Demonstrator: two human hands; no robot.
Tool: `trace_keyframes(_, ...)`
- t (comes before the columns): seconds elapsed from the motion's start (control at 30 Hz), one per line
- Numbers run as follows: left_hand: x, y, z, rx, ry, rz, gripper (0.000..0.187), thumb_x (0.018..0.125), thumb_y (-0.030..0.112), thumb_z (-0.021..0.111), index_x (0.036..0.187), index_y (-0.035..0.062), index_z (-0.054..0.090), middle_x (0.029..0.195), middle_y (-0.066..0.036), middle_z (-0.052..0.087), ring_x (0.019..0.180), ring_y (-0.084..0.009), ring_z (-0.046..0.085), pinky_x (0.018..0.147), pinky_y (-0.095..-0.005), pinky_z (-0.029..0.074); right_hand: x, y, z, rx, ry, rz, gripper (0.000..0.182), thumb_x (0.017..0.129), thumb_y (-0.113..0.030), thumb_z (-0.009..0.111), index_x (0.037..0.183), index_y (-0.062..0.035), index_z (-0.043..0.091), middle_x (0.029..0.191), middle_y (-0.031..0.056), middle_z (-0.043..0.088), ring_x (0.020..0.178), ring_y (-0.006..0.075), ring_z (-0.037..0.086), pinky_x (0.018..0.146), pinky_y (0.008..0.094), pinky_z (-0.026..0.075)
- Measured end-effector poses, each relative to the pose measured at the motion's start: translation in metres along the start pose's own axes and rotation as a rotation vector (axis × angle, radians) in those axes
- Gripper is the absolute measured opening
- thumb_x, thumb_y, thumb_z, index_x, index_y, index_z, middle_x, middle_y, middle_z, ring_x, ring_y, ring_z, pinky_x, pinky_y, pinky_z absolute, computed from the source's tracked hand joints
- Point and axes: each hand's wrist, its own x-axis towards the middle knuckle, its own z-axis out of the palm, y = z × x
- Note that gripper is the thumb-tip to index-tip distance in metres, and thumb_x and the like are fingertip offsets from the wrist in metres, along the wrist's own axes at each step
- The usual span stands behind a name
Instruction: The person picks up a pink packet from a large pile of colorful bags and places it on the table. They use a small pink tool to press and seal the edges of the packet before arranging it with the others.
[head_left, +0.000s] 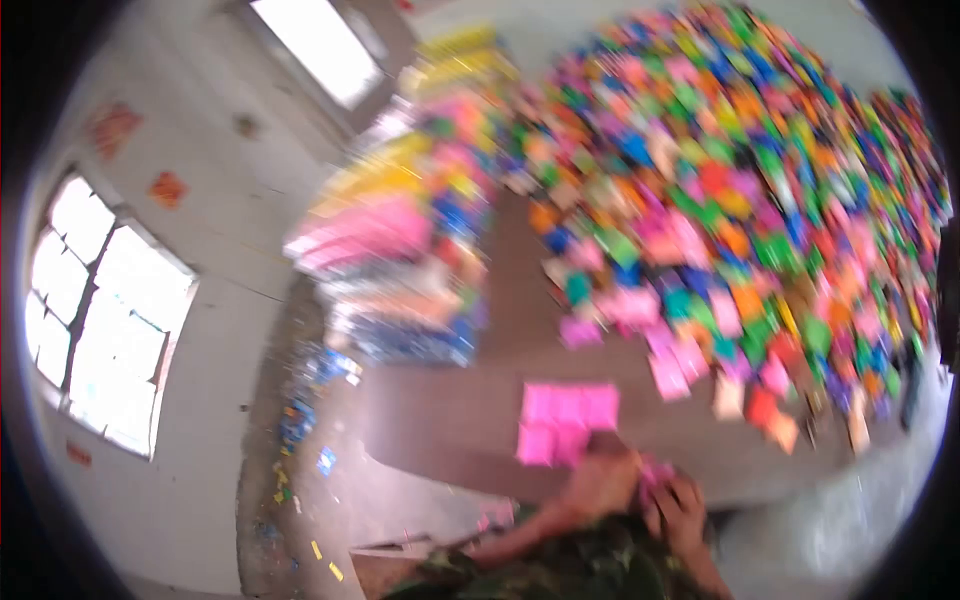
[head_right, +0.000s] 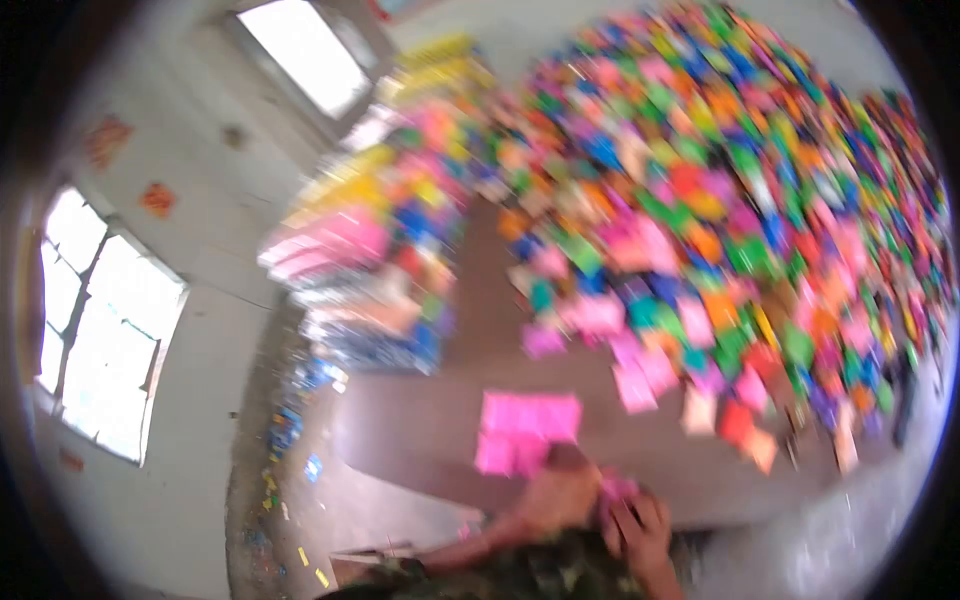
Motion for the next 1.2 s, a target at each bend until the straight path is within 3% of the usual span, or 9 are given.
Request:
trace_keyframes(0.07, -0.006, -0.022, 0.043, -0.258, 0.319, 0.256, 0.008, 0.096, 0.020, 0.060, 0.098, 0.0119, 0.061, 0.086, -0.012, 0.062, 0.070, -0.0323, 0.068, 0.056, -0.0468, 0.053, -0.019, 0.013, 0.011, -0.006, -0.045, 0.023, 0.031, 0.079, -0.016, 0.078, 0.108, -0.0082, 0.076, 0.113, 0.0146, 0.068, 0.106, 0.0369, 0.066, 0.089, 0.0484, 0.052)
trace_keyframes(0.1, -0.005, -0.017, 0.047, -0.401, 0.219, 0.155, 0.014, 0.097, 0.021, 0.062, 0.103, 0.0082, 0.058, 0.089, -0.019, 0.066, 0.081, -0.0430, 0.067, 0.066, -0.0520, 0.053, -0.005, 0.013, 0.013, 0.023, -0.005, 0.002, 0.029, 0.081, -0.017, 0.077, 0.108, -0.0068, 0.076, 0.113, 0.0151, 0.068, 0.105, 0.0375, 0.066, 0.089, 0.0485, 0.053)
trace_keyframes(0.23, 0.000, -0.012, 0.057, -0.294, 0.237, 0.061, 0.022, 0.097, 0.024, 0.060, 0.109, 0.0099, 0.073, 0.086, -0.015, 0.067, 0.077, -0.0368, 0.067, 0.064, -0.0489, 0.053, 0.016, -0.014, -0.014, 0.066, 0.066, 0.037, 0.026, 0.093, -0.021, 0.074, 0.110, -0.0013, 0.073, 0.113, 0.0172, 0.070, 0.100, 0.0395, 0.066, 0.087, 0.0493, 0.054)
trace_keyframes(0.33, 0.015, -0.014, 0.055, -0.227, 0.264, -0.041, 0.026, 0.095, 0.032, 0.062, 0.098, 0.0088, 0.071, 0.084, -0.019, 0.071, 0.072, -0.0405, 0.070, 0.061, -0.0521, 0.054, 0.017, -0.014, -0.012, 0.086, 0.065, 0.052, 0.027, 0.092, -0.019, 0.075, 0.111, 0.0003, 0.072, 0.111, 0.0183, 0.068, 0.097, 0.0402, 0.065, 0.083, 0.0499, 0.053)
trace_keyframes(0.43, 0.013, -0.019, 0.045, -0.247, 0.413, 0.193, 0.026, 0.095, 0.033, 0.063, 0.097, 0.0092, 0.071, 0.085, -0.020, 0.071, 0.073, -0.0418, 0.070, 0.062, -0.0521, 0.055, 0.015, -0.012, -0.010, 0.014, 0.073, 0.024, 0.027, 0.091, -0.017, 0.077, 0.112, 0.0005, 0.072, 0.110, 0.0190, 0.066, 0.097, 0.0407, 0.064, 0.082, 0.0504, 0.052)
trace_keyframes(0.73, -0.001, -0.019, 0.070, -0.388, 0.345, -0.002, 0.029, 0.097, 0.036, 0.061, 0.094, 0.0084, 0.070, 0.086, -0.020, 0.070, 0.074, -0.0442, 0.068, 0.061, -0.0537, 0.052, 0.018, -0.019, -0.018, 0.022, 0.096, 0.061, 0.031, 0.089, -0.015, 0.080, 0.116, -0.0004, 0.072, 0.117, 0.0190, 0.065, 0.104, 0.0412, 0.063, 0.090, 0.0502, 0.053)
trace_keyframes(0.93, -0.007, 0.003, 0.017, -0.272, 0.396, 0.003, 0.025, 0.096, 0.033, 0.064, 0.093, 0.0088, 0.068, 0.085, -0.018, 0.071, 0.073, -0.0417, 0.069, 0.061, -0.0517, 0.054, 0.019, -0.020, -0.028, 0.013, 0.002, 0.107, 0.028, 0.093, -0.017, 0.076, 0.116, -0.0017, 0.072, 0.114, 0.0166, 0.065, 0.102, 0.0386, 0.063, 0.089, 0.0482, 0.053)
trace_keyframes(1.07, -0.018, -0.002, 0.046, -0.308, 0.276, -0.057, 0.021, 0.096, 0.031, 0.065, 0.099, 0.0095, 0.067, 0.087, -0.018, 0.071, 0.074, -0.0412, 0.070, 0.061, -0.0517, 0.054, 0.015, -0.016, -0.027, 0.045, -0.041, 0.184, 0.026, 0.094, -0.019, 0.073, 0.116, -0.0053, 0.074, 0.112, 0.0154, 0.063, 0.099, 0.0374, 0.062, 0.087, 0.0481, 0.052)
trace_keyframes(1.2, -0.024, -0.004, 0.042, -0.340, 0.427, 0.013, 0.016, 0.096, 0.023, 0.065, 0.100, 0.0080, 0.067, 0.089, -0.018, 0.069, 0.076, -0.0407, 0.069, 0.061, -0.0512, 0.054, 0.017, -0.009, -0.022, 0.067, 0.033, 0.140, 0.029, 0.092, -0.020, 0.076, 0.118, -0.0064, 0.073, 0.115, 0.0154, 0.065, 0.100, 0.0377, 0.064, 0.086, 0.0501, 0.054)
